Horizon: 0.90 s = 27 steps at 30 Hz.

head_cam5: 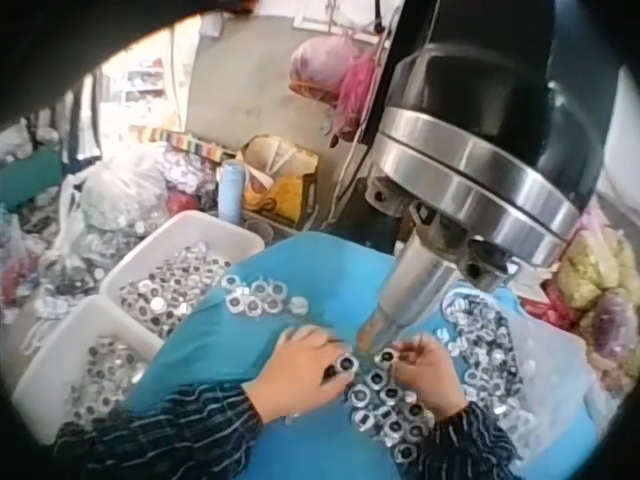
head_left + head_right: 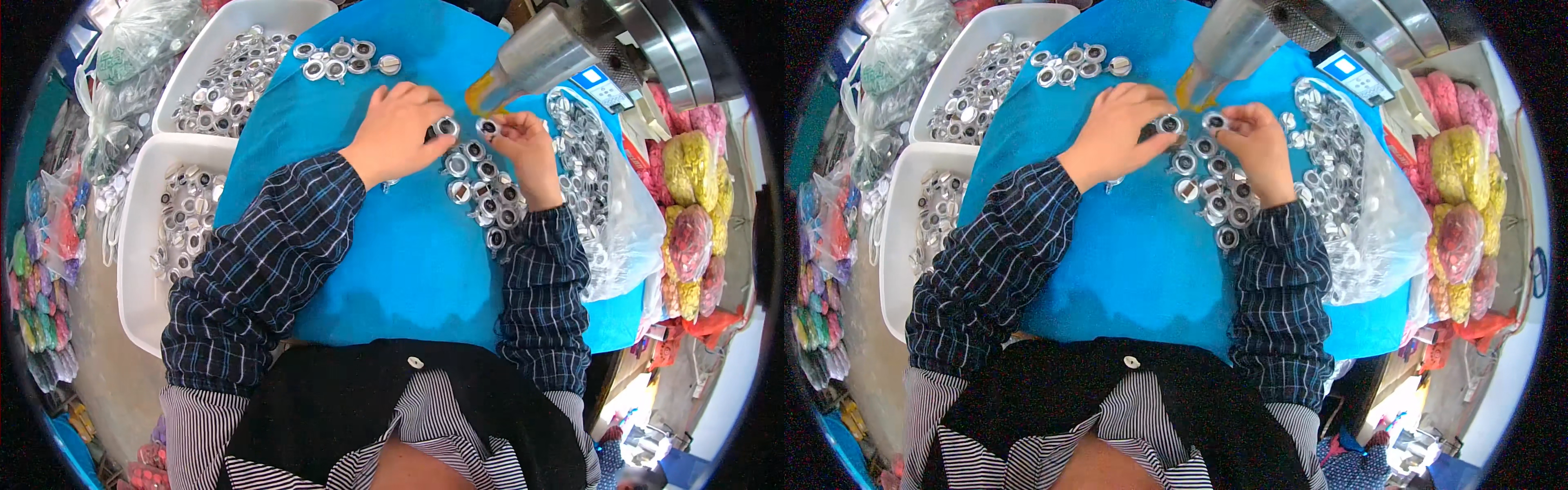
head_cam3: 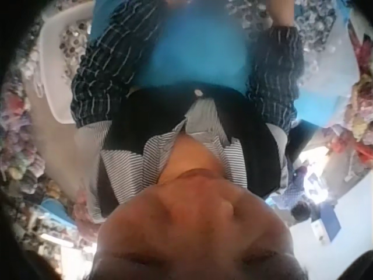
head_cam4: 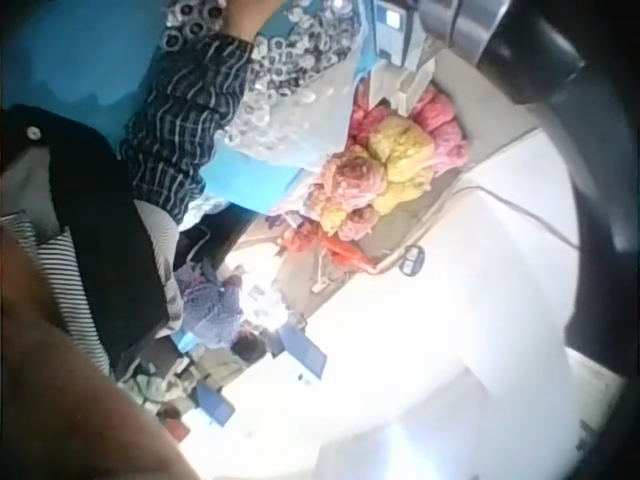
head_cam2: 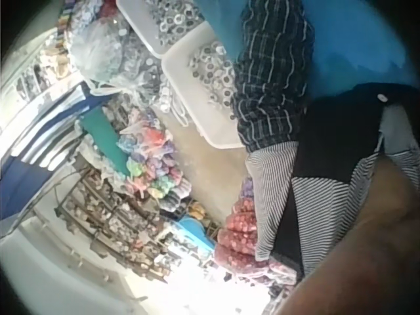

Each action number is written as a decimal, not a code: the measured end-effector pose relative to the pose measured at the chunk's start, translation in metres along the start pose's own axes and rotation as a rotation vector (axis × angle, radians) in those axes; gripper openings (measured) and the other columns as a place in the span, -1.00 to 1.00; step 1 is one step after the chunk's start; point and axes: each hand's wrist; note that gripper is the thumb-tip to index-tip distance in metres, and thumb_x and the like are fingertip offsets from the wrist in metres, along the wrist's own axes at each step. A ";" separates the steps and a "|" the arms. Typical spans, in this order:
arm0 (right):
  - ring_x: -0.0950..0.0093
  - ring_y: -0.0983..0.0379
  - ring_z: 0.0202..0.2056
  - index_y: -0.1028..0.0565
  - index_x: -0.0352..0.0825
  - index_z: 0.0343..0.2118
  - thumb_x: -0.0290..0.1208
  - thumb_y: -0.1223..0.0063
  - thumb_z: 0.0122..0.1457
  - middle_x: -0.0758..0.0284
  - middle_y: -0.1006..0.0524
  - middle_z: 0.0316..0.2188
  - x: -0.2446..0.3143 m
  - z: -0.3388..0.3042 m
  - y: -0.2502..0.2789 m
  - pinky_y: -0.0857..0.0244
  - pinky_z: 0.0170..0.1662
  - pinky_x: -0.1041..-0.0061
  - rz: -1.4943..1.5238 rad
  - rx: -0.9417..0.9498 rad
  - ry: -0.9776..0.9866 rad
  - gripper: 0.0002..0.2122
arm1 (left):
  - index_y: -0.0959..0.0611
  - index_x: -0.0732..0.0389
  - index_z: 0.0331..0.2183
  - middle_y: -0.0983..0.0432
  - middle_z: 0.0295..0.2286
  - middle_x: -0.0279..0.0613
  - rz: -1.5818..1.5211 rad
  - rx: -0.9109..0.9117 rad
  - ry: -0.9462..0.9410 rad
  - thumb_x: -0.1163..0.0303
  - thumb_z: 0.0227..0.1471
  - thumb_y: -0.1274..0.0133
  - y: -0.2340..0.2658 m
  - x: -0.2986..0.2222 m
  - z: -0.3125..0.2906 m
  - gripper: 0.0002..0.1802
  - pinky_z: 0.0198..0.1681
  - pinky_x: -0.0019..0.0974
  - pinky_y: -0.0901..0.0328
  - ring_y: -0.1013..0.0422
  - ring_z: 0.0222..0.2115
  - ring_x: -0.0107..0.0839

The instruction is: Assembling small metal components using a manual press machine at a workstation.

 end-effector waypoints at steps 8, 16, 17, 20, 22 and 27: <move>0.54 -0.47 -0.27 -0.41 -0.38 -0.15 -0.63 -0.15 0.00 0.36 -0.50 -0.17 0.011 -0.006 -0.040 -0.37 -0.26 0.58 0.063 0.082 0.031 -0.69 | -0.64 0.20 -0.31 -0.48 -0.24 -0.15 -0.051 -0.094 0.282 0.20 -0.10 -0.12 0.009 0.016 -0.001 -0.68 -0.06 -0.06 -0.19 -0.34 -0.13 -0.12; 0.44 -0.49 -0.31 -0.47 -0.37 -0.25 -0.58 -0.15 -0.01 0.27 -0.52 -0.23 0.048 -0.028 -0.039 -0.35 -0.26 0.53 -0.527 0.073 0.216 -0.78 | -0.65 0.20 -0.30 -0.49 -0.19 -0.13 -0.001 -0.152 0.282 0.18 -0.11 -0.12 0.009 0.019 -0.001 -0.66 -0.08 -0.06 -0.22 -0.36 -0.14 -0.11; 0.39 -0.49 -0.31 -0.48 -0.37 -0.27 -0.57 -0.14 -0.02 0.25 -0.52 -0.24 0.053 -0.034 -0.043 -0.35 -0.25 0.50 -0.688 0.095 0.238 -0.80 | -0.65 0.20 -0.30 -0.49 -0.19 -0.13 -0.001 -0.154 0.285 0.18 -0.11 -0.12 0.009 0.019 -0.001 -0.66 -0.08 -0.06 -0.22 -0.36 -0.14 -0.11; 0.20 -0.45 -0.30 -0.47 -0.39 -0.30 -0.58 -0.11 -0.05 0.19 -0.49 -0.26 0.060 -0.049 -0.074 -0.35 -0.24 0.37 -0.664 0.159 0.601 -0.80 | -0.65 0.20 -0.29 -0.49 -0.19 -0.12 -0.008 -0.174 0.321 0.20 -0.12 -0.12 0.008 0.018 -0.002 -0.65 -0.06 -0.07 -0.22 -0.36 -0.13 -0.10; 0.18 -0.43 -0.28 -0.47 -0.40 -0.31 -0.59 -0.11 -0.05 0.18 -0.48 -0.25 0.058 -0.045 -0.090 -0.35 -0.23 0.34 -0.673 0.232 0.632 -0.80 | -0.65 0.20 -0.29 -0.49 -0.19 -0.12 -0.019 -0.172 0.338 0.20 -0.12 -0.12 0.008 0.019 -0.001 -0.65 -0.06 -0.07 -0.22 -0.36 -0.13 -0.10; 0.17 -0.42 -0.22 -0.45 -0.43 -0.32 -0.59 -0.12 -0.08 0.16 -0.46 -0.19 0.054 -0.043 -0.095 -0.36 -0.22 0.31 -0.663 0.382 0.688 -0.79 | -0.64 0.20 -0.28 -0.48 -0.19 -0.11 -0.033 -0.202 0.294 0.20 -0.14 -0.12 0.007 0.019 -0.001 -0.65 -0.04 -0.08 -0.23 -0.36 -0.14 -0.09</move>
Point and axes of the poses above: each hand's wrist, its own z-axis towards the middle knuckle, its own y-axis out of the back of the hand, x = y × z
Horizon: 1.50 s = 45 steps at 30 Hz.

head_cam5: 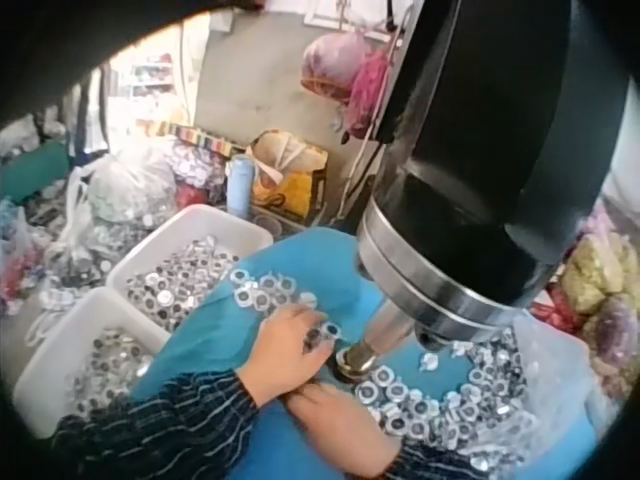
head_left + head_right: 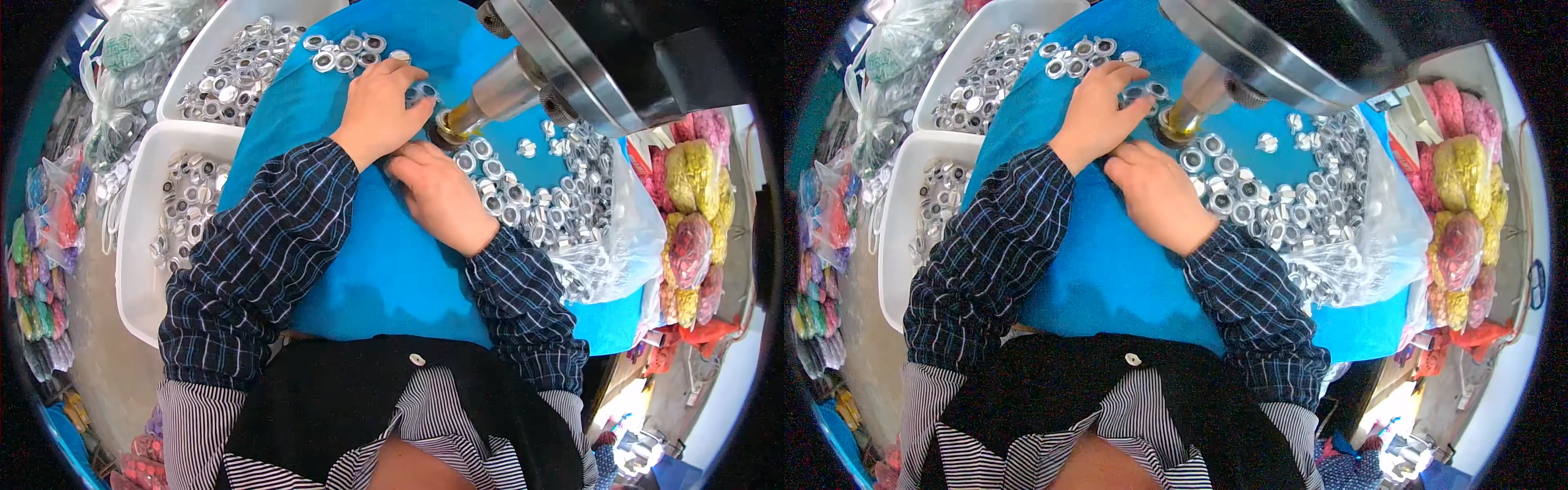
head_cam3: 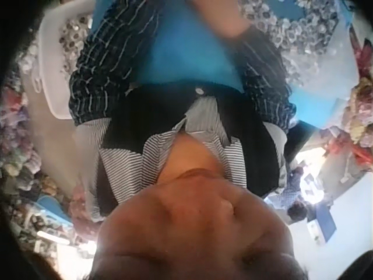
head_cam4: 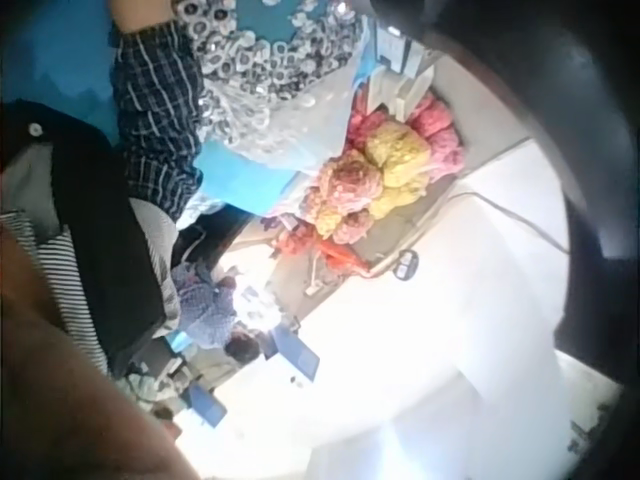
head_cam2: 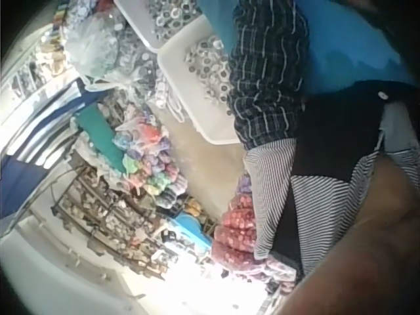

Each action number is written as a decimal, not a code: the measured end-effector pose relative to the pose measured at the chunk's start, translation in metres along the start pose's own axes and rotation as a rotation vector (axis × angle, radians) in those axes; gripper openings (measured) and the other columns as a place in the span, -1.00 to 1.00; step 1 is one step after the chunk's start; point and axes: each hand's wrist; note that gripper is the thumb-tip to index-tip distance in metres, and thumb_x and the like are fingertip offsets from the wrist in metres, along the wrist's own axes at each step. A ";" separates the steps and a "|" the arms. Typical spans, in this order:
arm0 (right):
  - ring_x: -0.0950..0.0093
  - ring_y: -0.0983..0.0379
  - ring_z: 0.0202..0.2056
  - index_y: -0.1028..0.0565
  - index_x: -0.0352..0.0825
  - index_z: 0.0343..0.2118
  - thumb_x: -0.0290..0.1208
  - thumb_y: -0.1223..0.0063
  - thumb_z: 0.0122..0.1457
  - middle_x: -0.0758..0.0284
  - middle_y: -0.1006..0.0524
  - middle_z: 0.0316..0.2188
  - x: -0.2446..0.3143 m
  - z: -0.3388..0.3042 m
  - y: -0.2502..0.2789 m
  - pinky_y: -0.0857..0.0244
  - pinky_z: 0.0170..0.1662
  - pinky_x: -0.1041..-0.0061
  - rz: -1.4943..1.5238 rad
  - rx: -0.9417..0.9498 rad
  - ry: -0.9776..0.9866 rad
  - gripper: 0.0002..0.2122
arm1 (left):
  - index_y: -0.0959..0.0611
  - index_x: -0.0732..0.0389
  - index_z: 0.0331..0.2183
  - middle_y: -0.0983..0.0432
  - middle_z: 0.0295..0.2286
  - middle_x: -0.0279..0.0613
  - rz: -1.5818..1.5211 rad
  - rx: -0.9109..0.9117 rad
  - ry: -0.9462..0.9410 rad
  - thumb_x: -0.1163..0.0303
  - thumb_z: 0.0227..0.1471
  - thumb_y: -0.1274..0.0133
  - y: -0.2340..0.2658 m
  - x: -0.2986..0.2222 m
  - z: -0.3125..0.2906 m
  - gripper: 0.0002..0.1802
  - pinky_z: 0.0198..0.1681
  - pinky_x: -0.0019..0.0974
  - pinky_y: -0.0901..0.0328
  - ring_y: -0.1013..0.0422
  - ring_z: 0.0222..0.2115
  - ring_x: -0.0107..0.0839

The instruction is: Assembling small metal components using a manual press machine at a workstation.

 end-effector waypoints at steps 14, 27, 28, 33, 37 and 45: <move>0.57 -0.45 -0.35 -0.43 -0.42 -0.28 -0.43 -0.29 -0.07 0.32 -0.50 -0.33 -0.058 -0.026 0.029 -0.30 -0.41 0.60 0.389 -0.409 -0.741 -0.68 | -0.62 0.20 -0.29 -0.49 -0.25 -0.12 0.035 0.171 -0.218 0.22 -0.13 -0.15 0.000 -0.012 -0.001 -0.66 -0.06 -0.10 -0.25 -0.38 -0.17 -0.10; 0.45 -0.42 -0.28 -0.43 -0.41 -0.25 -0.50 -0.17 -0.10 0.30 -0.52 -0.31 -0.080 -0.042 0.029 -0.30 -0.25 0.50 0.119 -0.269 -0.476 -0.70 | -0.63 0.18 -0.27 -0.47 -0.21 -0.15 0.018 0.120 0.003 0.19 -0.12 -0.12 -0.001 -0.003 -0.003 -0.65 -0.04 -0.06 -0.17 -0.32 -0.09 -0.14; 0.45 -0.42 -0.26 -0.43 -0.41 -0.26 -0.53 -0.13 -0.11 0.30 -0.52 -0.30 -0.083 -0.044 0.029 -0.29 -0.22 0.50 0.059 -0.227 -0.515 -0.71 | -0.63 0.18 -0.27 -0.47 -0.20 -0.15 0.009 0.109 -0.004 0.20 -0.12 -0.12 -0.001 -0.004 -0.003 -0.65 -0.04 -0.06 -0.18 -0.32 -0.09 -0.14; 0.48 -0.41 -0.25 -0.42 -0.42 -0.24 -0.58 -0.11 -0.13 0.31 -0.50 -0.26 -0.086 -0.045 0.028 -0.30 -0.21 0.52 0.174 -0.107 -0.666 -0.70 | -0.63 0.18 -0.27 -0.46 -0.18 -0.14 -0.019 0.103 -0.025 0.21 -0.13 -0.11 -0.001 -0.004 -0.001 -0.65 -0.03 -0.05 -0.19 -0.32 -0.07 -0.13; 0.51 -0.41 -0.25 -0.41 -0.42 -0.23 -0.60 -0.12 -0.11 0.33 -0.50 -0.27 -0.084 -0.044 0.032 -0.31 -0.24 0.55 0.265 -0.141 -0.759 -0.69 | -0.64 0.18 -0.30 -0.47 -0.20 -0.15 -0.083 0.135 -0.109 0.21 -0.14 -0.11 0.000 -0.008 -0.001 -0.67 -0.04 -0.07 -0.19 -0.32 -0.08 -0.14; 0.58 -0.41 -0.25 -0.42 -0.38 -0.23 -0.60 -0.18 -0.08 0.35 -0.51 -0.27 -0.062 -0.023 0.021 -0.28 -0.23 0.57 0.733 -0.404 -0.670 -0.70 | -0.65 0.17 -0.34 -0.49 -0.26 -0.20 -0.003 0.119 -0.068 0.19 -0.13 -0.12 -0.001 -0.009 -0.001 -0.70 -0.08 -0.07 -0.19 -0.33 -0.15 -0.14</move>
Point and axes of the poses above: each hand's wrist, its own z-axis towards the middle knuckle, its own y-axis out of the back of the hand, x = y × z
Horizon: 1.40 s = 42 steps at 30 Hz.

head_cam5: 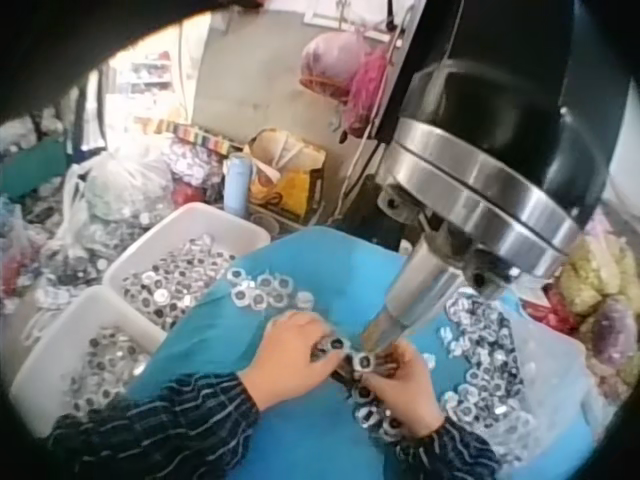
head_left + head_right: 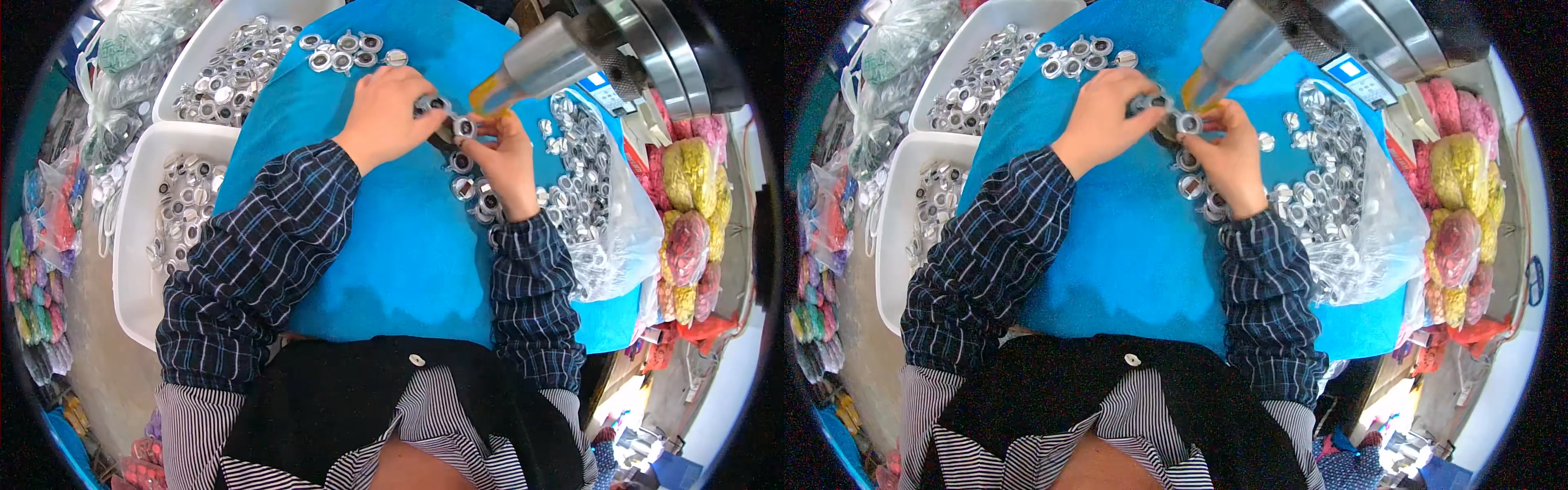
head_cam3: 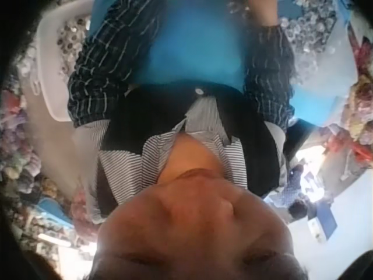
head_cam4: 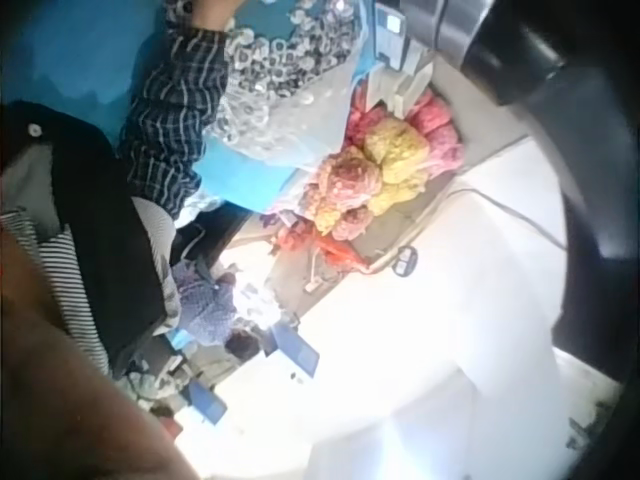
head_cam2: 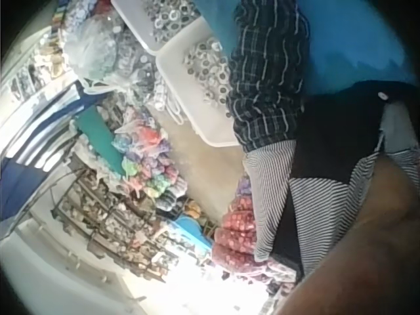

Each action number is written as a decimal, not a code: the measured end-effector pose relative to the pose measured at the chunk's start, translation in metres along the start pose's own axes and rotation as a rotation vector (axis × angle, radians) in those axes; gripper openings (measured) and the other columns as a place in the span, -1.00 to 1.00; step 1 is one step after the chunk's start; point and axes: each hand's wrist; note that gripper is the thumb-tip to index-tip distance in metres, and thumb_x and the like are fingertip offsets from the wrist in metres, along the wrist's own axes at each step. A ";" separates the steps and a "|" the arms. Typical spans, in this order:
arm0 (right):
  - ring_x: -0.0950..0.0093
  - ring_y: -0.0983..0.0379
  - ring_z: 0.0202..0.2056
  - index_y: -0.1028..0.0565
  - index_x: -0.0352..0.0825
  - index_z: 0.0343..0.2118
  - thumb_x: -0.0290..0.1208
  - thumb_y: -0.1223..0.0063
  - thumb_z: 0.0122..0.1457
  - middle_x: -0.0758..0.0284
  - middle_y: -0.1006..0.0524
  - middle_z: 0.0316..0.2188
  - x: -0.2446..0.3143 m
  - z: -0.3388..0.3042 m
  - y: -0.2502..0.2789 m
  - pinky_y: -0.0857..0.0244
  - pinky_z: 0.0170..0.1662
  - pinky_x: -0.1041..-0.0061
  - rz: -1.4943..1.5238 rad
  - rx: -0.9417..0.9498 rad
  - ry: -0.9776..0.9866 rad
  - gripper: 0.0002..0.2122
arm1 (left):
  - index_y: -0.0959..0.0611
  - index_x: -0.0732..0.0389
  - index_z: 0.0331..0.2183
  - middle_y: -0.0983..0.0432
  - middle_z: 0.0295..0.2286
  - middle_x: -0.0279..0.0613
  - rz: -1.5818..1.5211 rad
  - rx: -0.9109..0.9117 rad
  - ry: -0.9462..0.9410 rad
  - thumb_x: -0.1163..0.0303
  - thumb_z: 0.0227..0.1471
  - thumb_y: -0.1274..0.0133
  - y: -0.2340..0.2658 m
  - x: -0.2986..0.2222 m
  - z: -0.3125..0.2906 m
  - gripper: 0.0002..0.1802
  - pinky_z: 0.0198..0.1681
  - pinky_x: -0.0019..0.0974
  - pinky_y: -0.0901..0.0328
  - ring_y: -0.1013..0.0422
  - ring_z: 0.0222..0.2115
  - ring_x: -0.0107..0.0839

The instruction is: Assembling small metal components using a manual press machine at a workstation.

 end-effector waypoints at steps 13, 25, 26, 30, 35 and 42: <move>0.46 -0.44 -0.24 -0.39 -0.47 -0.20 -0.46 -0.23 -0.14 0.23 -0.51 -0.28 0.007 -0.011 0.013 -0.31 -0.25 0.43 -0.638 0.156 0.058 -0.60 | -0.64 0.19 -0.33 -0.47 -0.21 -0.14 -0.012 -0.064 0.072 0.20 -0.12 -0.11 -0.001 0.006 -0.001 -0.68 -0.04 -0.06 -0.18 -0.33 -0.12 -0.12; 0.60 -0.44 -0.43 -0.38 -0.35 -0.36 -0.62 -0.12 -0.01 0.36 -0.50 -0.44 -0.007 -0.002 0.033 -0.30 -0.38 0.66 -0.046 -0.044 -0.128 -0.83 | -0.62 0.19 -0.29 -0.46 -0.19 -0.14 0.021 0.071 -0.159 0.24 -0.13 -0.15 -0.002 -0.004 -0.004 -0.68 -0.04 -0.13 -0.24 -0.33 -0.11 -0.10; 0.62 -0.43 -0.44 -0.37 -0.33 -0.38 -0.62 -0.11 0.01 0.38 -0.50 -0.45 -0.006 -0.001 0.034 -0.30 -0.39 0.67 0.041 -0.071 -0.158 -0.84 | -0.63 0.19 -0.31 -0.46 -0.21 -0.15 0.003 0.040 -0.121 0.22 -0.12 -0.15 -0.001 -0.002 -0.003 -0.69 -0.04 -0.11 -0.22 -0.33 -0.12 -0.12; 0.64 -0.42 -0.45 -0.36 -0.30 -0.40 -0.61 -0.11 0.04 0.41 -0.51 -0.47 -0.004 0.000 0.030 -0.29 -0.39 0.68 0.186 -0.176 -0.202 -0.85 | -0.65 0.20 -0.36 -0.48 -0.26 -0.19 -0.038 -0.027 -0.024 0.19 -0.12 -0.14 -0.001 0.005 0.000 -0.69 -0.06 -0.06 -0.19 -0.33 -0.14 -0.16; 0.64 -0.41 -0.45 -0.38 -0.32 -0.43 -0.56 -0.09 0.06 0.42 -0.52 -0.45 -0.004 0.005 0.001 -0.27 -0.40 0.67 -0.024 -0.129 -0.141 -0.90 | -0.66 0.19 -0.38 -0.50 -0.30 -0.19 -0.034 -0.053 0.019 0.18 -0.12 -0.14 -0.002 0.006 0.000 -0.70 -0.09 -0.09 -0.21 -0.36 -0.17 -0.16; 0.64 -0.41 -0.44 -0.45 -0.40 -0.40 -0.51 -0.13 0.04 0.37 -0.51 -0.45 0.019 -0.011 0.011 -0.24 -0.39 0.67 -0.457 0.079 0.172 -0.89 | -0.66 0.20 -0.38 -0.50 -0.29 -0.18 0.001 -0.085 0.019 0.19 -0.13 -0.14 0.000 0.007 -0.001 -0.71 -0.11 -0.10 -0.23 -0.35 -0.16 -0.15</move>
Point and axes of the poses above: each hand's wrist, its own z-axis towards the middle knuckle, its own y-axis out of the back of the hand, x = y × z
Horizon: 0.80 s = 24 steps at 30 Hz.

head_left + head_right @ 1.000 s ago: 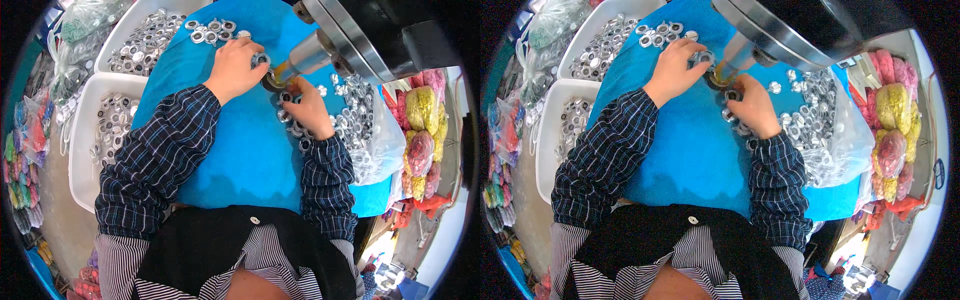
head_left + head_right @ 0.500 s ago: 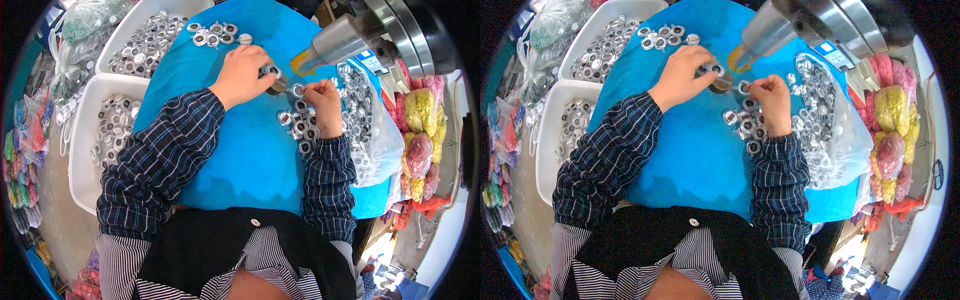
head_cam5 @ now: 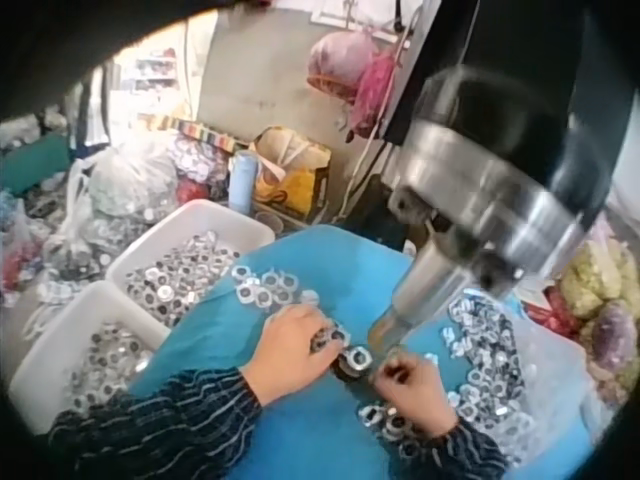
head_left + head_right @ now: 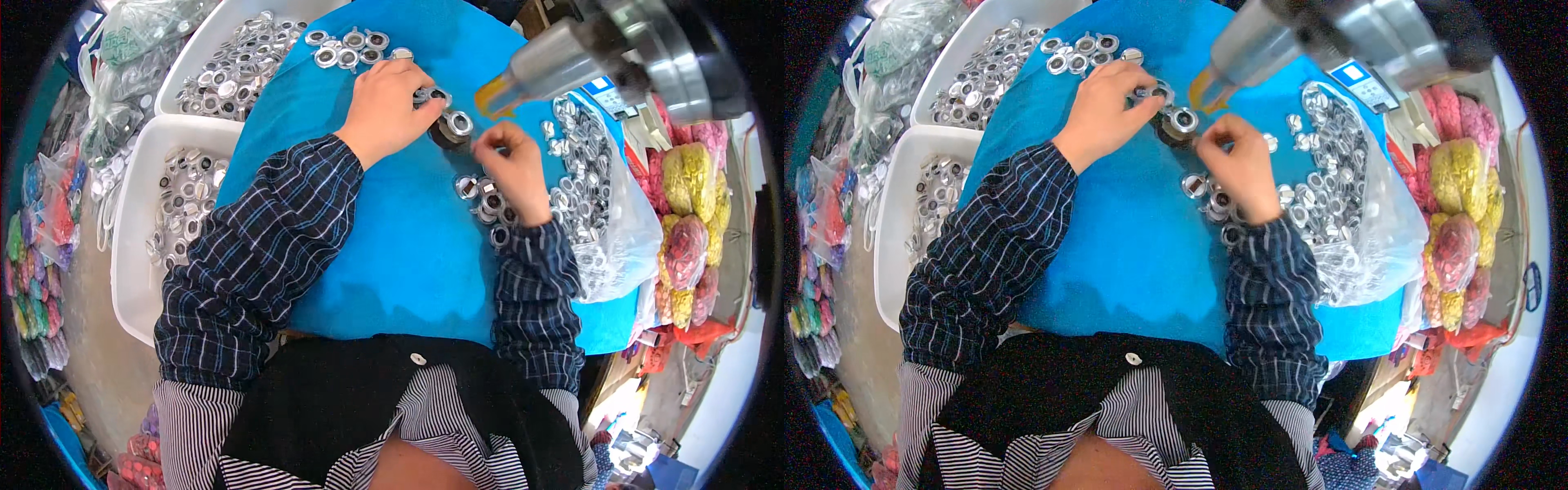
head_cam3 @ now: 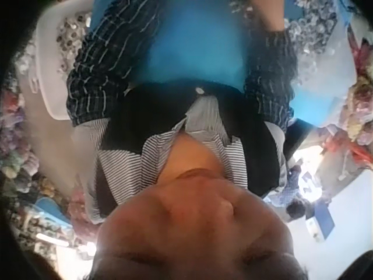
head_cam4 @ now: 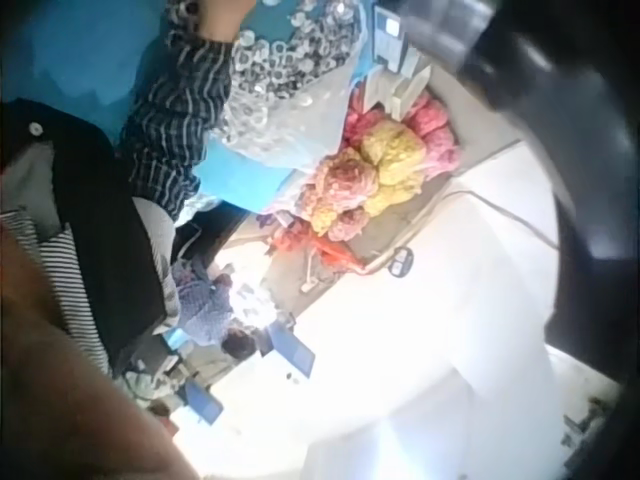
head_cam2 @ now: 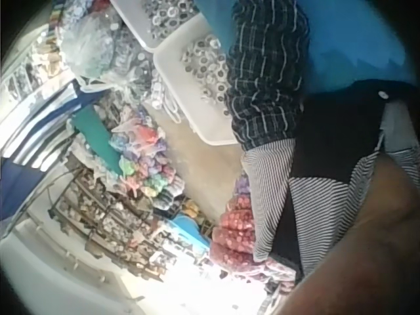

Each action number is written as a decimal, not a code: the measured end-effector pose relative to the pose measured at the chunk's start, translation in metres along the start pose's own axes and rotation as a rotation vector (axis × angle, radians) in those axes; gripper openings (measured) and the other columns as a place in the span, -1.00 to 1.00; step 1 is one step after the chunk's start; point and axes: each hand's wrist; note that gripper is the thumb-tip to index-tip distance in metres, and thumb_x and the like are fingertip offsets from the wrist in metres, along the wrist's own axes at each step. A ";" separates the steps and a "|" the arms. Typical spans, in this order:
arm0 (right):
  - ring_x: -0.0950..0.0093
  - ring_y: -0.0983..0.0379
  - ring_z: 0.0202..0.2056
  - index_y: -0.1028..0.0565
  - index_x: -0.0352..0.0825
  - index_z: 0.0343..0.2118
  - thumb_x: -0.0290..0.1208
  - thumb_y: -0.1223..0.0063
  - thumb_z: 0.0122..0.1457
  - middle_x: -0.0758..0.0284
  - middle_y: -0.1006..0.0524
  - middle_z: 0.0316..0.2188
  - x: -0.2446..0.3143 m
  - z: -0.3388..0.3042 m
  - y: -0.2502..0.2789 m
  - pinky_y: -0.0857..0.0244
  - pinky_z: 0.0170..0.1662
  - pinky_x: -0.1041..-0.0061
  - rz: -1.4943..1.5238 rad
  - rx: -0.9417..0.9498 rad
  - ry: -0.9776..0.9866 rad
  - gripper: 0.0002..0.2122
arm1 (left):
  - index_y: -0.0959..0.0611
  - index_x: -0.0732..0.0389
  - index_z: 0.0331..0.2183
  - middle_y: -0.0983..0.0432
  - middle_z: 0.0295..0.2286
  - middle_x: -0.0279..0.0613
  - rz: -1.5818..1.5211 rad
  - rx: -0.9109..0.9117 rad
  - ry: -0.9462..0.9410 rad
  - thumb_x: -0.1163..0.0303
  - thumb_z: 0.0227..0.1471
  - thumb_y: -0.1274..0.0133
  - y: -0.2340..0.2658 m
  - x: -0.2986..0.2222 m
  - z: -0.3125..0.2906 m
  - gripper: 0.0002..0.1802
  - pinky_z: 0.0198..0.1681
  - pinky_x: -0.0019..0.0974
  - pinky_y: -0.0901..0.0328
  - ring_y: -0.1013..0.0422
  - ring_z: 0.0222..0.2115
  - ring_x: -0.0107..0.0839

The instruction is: Assembling small metal components using a manual press machine at a workstation.

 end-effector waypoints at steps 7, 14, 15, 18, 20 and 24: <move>0.63 -0.42 -0.34 -0.46 -0.41 -0.36 -0.56 -0.14 0.00 0.29 -0.51 -0.40 -0.001 -0.013 0.006 -0.26 -0.29 0.64 -0.207 0.258 0.177 -0.86 | -0.65 0.20 -0.36 -0.49 -0.26 -0.17 -0.006 -0.011 0.021 0.20 -0.12 -0.13 -0.001 -0.001 0.000 -0.70 -0.07 -0.08 -0.21 -0.33 -0.13 -0.15; 0.59 -0.44 -0.28 -0.42 -0.33 -0.31 -0.64 -0.08 0.03 0.32 -0.51 -0.25 -0.036 -0.005 0.020 -0.32 -0.21 0.61 0.713 0.024 -0.273 -0.84 | -0.62 0.21 -0.33 -0.47 -0.21 -0.09 0.074 0.068 -0.290 0.24 -0.15 -0.17 -0.004 -0.011 -0.003 -0.69 -0.06 -0.13 -0.26 -0.35 -0.14 -0.11; 0.59 -0.43 -0.28 -0.42 -0.32 -0.30 -0.65 -0.08 0.04 0.33 -0.51 -0.24 -0.038 -0.004 0.018 -0.32 -0.21 0.62 0.730 0.028 -0.235 -0.83 | -0.62 0.21 -0.33 -0.47 -0.21 -0.09 0.072 0.069 -0.289 0.24 -0.15 -0.17 -0.005 -0.010 -0.003 -0.69 -0.06 -0.13 -0.26 -0.35 -0.14 -0.11; 0.59 -0.43 -0.28 -0.40 -0.28 -0.28 -0.66 -0.07 0.04 0.35 -0.50 -0.22 -0.037 0.002 0.005 -0.33 -0.22 0.62 0.757 0.038 -0.158 -0.81 | -0.64 0.16 -0.36 -0.47 -0.26 -0.19 -0.048 0.090 -0.113 0.17 -0.13 -0.13 -0.004 -0.004 0.000 -0.70 -0.07 -0.07 -0.19 -0.32 -0.13 -0.14; 0.59 -0.42 -0.29 -0.38 -0.31 -0.26 -0.64 -0.09 0.04 0.35 -0.50 -0.22 -0.032 0.007 -0.013 -0.32 -0.25 0.64 0.678 -0.007 -0.126 -0.79 | -0.64 0.16 -0.36 -0.47 -0.26 -0.20 -0.030 0.075 -0.054 0.17 -0.13 -0.13 -0.001 0.001 0.002 -0.70 -0.07 -0.07 -0.19 -0.32 -0.13 -0.14; 0.59 -0.41 -0.31 -0.36 -0.35 -0.24 -0.63 -0.12 0.03 0.34 -0.48 -0.23 -0.027 0.006 -0.013 -0.31 -0.27 0.66 0.462 -0.041 -0.119 -0.76 | -0.64 0.16 -0.36 -0.47 -0.26 -0.20 0.012 0.036 0.049 0.18 -0.13 -0.13 0.002 0.003 0.001 -0.71 -0.08 -0.07 -0.19 -0.33 -0.14 -0.14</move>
Point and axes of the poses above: each hand's wrist, its own z-axis towards the middle knuckle, its own y-axis out of the back of the hand, x = y × z
